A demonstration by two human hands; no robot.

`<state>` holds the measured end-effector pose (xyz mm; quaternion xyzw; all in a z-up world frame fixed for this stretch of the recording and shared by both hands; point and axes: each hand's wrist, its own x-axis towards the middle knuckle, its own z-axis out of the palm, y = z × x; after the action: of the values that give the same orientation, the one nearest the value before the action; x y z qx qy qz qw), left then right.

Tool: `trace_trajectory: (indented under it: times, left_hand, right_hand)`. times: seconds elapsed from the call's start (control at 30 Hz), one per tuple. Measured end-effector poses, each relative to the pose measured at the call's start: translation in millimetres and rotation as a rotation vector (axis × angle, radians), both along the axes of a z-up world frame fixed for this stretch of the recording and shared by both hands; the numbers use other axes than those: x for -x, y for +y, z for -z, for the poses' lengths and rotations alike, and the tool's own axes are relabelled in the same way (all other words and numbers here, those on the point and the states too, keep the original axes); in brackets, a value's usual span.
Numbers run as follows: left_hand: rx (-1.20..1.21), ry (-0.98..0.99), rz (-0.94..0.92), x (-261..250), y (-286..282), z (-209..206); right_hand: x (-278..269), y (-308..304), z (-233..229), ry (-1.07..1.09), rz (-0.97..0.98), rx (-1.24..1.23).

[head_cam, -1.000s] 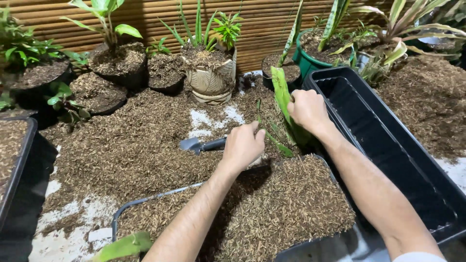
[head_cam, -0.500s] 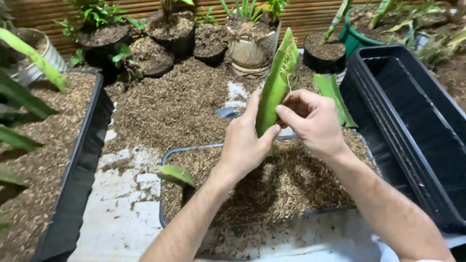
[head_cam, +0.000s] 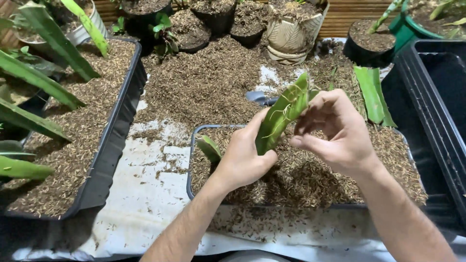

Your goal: Planting cactus or succulent cuttings into a seedling tray filled with soil and firming the substrate around them.

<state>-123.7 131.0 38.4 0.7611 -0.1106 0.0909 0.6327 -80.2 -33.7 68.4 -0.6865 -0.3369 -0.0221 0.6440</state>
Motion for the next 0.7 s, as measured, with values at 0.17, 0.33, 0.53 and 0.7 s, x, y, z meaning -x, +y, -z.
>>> trace_trajectory:
  times: [0.17,0.33,0.53,0.7]
  left_hand:
    - [-0.159,0.119,0.189,1,12,-10]
    - [-0.076,0.172,0.266,0,13,-8]
    - [-0.139,0.148,0.199,-1,13,1]
    - [-0.280,0.130,0.114,7,11,3]
  right_hand:
    - [-6,2,-12,-0.167,-0.155,0.177]
    - [-8,7,-14,-0.230,-0.195,0.337]
    - [-8,14,-8,-0.285,-0.223,0.324]
    - [-2,20,-8,-0.320,-0.193,0.477]
